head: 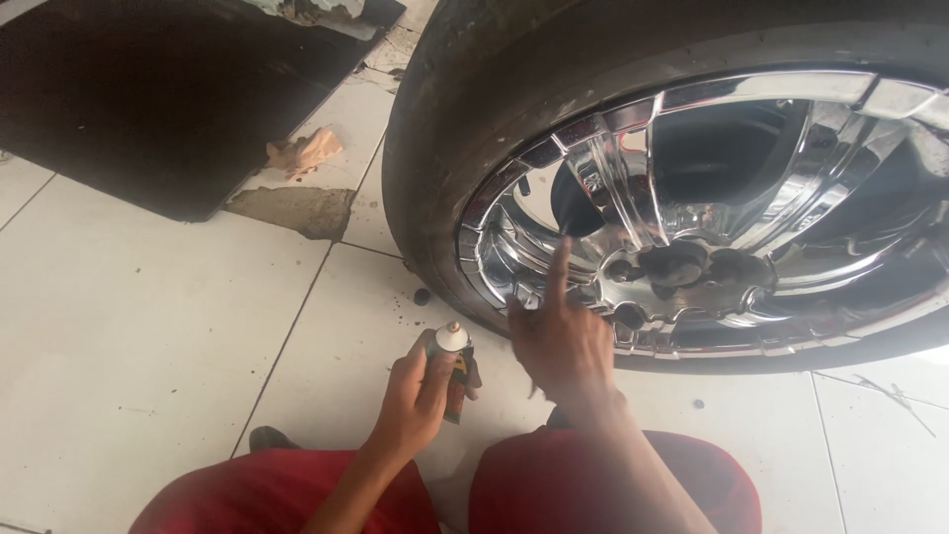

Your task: Polishing a chrome car wheel rim with compound and a cloth.

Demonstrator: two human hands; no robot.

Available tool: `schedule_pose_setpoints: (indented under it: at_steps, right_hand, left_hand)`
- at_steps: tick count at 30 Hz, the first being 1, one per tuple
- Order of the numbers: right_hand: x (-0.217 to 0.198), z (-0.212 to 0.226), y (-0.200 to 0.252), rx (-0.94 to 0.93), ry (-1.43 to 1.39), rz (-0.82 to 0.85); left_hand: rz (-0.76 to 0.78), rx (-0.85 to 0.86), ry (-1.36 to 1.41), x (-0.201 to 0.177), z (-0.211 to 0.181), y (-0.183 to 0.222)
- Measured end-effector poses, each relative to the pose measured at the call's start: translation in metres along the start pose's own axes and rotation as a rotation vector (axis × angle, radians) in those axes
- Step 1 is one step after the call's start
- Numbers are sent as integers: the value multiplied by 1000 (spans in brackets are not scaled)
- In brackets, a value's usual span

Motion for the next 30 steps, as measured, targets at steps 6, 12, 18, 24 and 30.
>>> schedule_pose_setpoints:
  at_steps: [6, 12, 18, 24, 30]
  right_hand:
    - [18, 33, -30, -139, -202, 26]
    - [-7, 30, -7, -48, -42, 80]
    - [-6, 23, -1, 196, 69, 147]
    - [20, 26, -46, -185, -19, -151]
    - [-49, 41, 22, 313, -168, 290]
  left_hand:
    - [-17, -39, 35, -6, 4, -1]
    - [-36, -3, 43, -11, -1, 0]
    - [-42, -2, 83, -10, -7, -1]
    - [-19, -16, 55, -11, -4, 0]
    - [-49, 10, 79, -10, -6, 3]
Point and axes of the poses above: each hand's wrist, its own y-axis away from the middle knuckle, its own x-axis out of the palm, z = x × y, the point moved 1 cm from there along -y, towards the middle knuckle, and after that the axes turned 2 degrees about -x, right-handed, at the moved point
